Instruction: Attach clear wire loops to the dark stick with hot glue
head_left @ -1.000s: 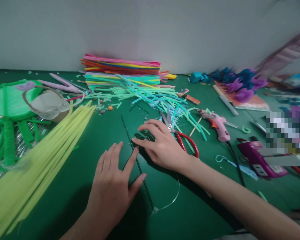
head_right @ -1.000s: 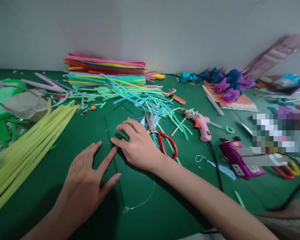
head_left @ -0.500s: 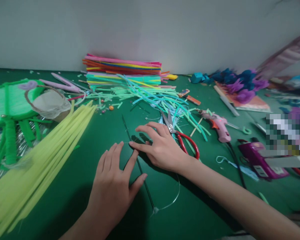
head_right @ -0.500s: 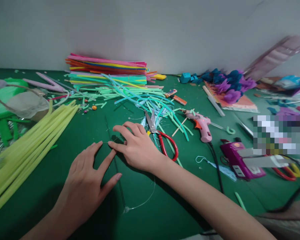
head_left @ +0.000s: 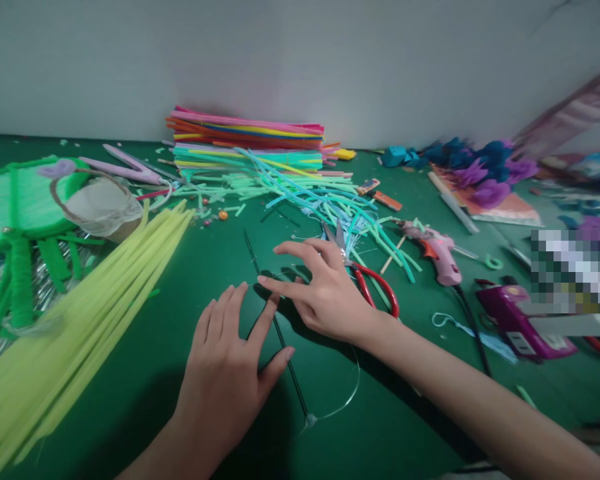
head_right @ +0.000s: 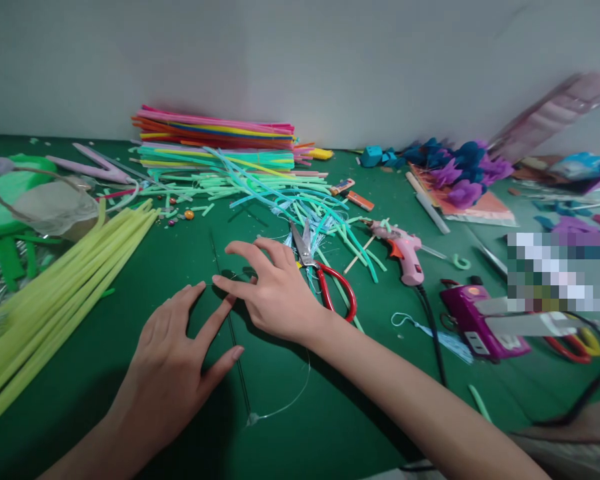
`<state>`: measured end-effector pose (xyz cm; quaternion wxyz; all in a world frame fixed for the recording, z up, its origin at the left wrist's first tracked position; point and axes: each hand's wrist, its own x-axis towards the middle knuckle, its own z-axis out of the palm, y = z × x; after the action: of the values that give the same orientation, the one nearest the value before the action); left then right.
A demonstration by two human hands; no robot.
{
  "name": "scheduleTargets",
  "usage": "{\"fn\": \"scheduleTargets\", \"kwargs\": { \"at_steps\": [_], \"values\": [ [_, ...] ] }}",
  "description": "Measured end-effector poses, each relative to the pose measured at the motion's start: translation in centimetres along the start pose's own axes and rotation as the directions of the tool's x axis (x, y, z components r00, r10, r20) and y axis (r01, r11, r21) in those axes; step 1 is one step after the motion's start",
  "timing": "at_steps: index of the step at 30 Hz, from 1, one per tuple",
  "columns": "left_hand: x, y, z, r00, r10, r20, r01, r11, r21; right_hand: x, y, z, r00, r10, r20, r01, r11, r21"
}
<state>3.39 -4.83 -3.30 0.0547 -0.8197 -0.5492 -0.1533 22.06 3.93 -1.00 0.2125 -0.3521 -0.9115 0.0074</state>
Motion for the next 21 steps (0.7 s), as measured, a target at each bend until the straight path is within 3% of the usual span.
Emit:
{"fn": "scheduleTargets", "kwargs": {
  "at_steps": [9, 15, 21],
  "values": [
    [0.02, 0.0, 0.12, 1.0, -0.007, -0.011, 0.007, 1.0, -0.006, -0.16, 0.16, 0.82, 0.996, -0.092, 0.0, 0.092, 0.993, -0.072],
    [0.04, -0.02, 0.12, 1.0, -0.007, -0.012, 0.007, 1.0, -0.01, -0.2, 0.07, 0.53, 0.951, -0.087, -0.296, 0.066, 0.995, -0.081],
    [0.04, -0.05, 0.11, 1.0, -0.009, -0.021, 0.009, 1.0, -0.012, 0.07, -0.24, 0.55, 0.947, -0.078, -0.313, 0.07, 0.997, -0.038]
  ]
}}
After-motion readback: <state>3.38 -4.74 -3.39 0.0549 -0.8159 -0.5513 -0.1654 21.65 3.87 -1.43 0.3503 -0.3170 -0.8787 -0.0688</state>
